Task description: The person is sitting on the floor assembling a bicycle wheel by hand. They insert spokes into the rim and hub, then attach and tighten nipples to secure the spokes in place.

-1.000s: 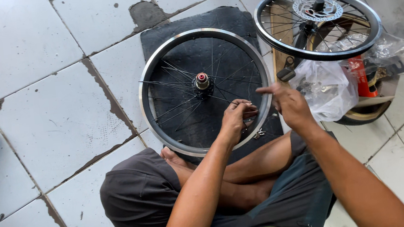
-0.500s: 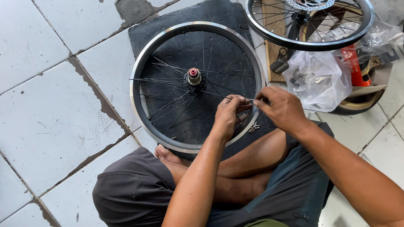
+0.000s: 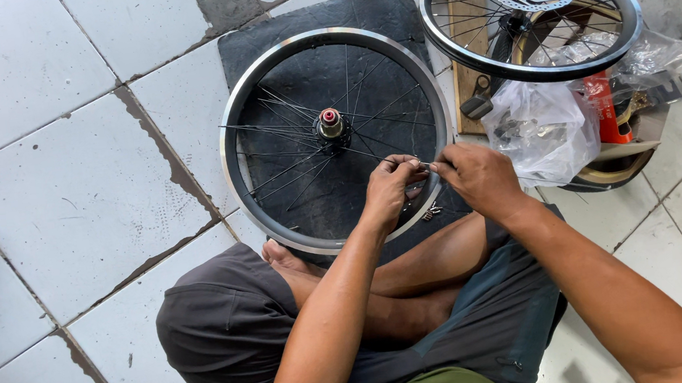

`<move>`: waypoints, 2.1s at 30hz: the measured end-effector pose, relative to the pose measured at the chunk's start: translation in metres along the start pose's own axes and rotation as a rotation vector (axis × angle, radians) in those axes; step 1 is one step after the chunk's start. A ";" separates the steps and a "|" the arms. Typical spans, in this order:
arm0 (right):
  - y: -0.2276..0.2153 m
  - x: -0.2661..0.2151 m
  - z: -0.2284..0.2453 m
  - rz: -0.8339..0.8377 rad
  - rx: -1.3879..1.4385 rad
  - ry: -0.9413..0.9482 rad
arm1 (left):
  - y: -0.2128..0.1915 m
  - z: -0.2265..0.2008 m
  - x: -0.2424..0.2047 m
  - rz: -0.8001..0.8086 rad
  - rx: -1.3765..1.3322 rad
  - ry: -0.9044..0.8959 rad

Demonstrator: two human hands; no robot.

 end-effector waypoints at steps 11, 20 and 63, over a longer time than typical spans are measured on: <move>-0.002 0.005 0.001 0.127 0.072 0.013 | 0.003 -0.002 -0.001 0.003 0.007 0.008; 0.054 -0.033 -0.111 -0.018 0.492 0.530 | 0.007 -0.002 -0.005 -0.037 0.074 0.076; 0.039 -0.048 -0.079 -0.006 0.319 0.376 | -0.003 -0.008 -0.014 -0.153 0.240 0.096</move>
Point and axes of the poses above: each hand's wrist, its own x-axis towards the middle knuckle, its own y-axis out of the palm, z = x × y, the point moved 9 cm from there along x, towards the middle knuckle, and after that the axes turned 5 degrees about -z, right-handed, at the moved point
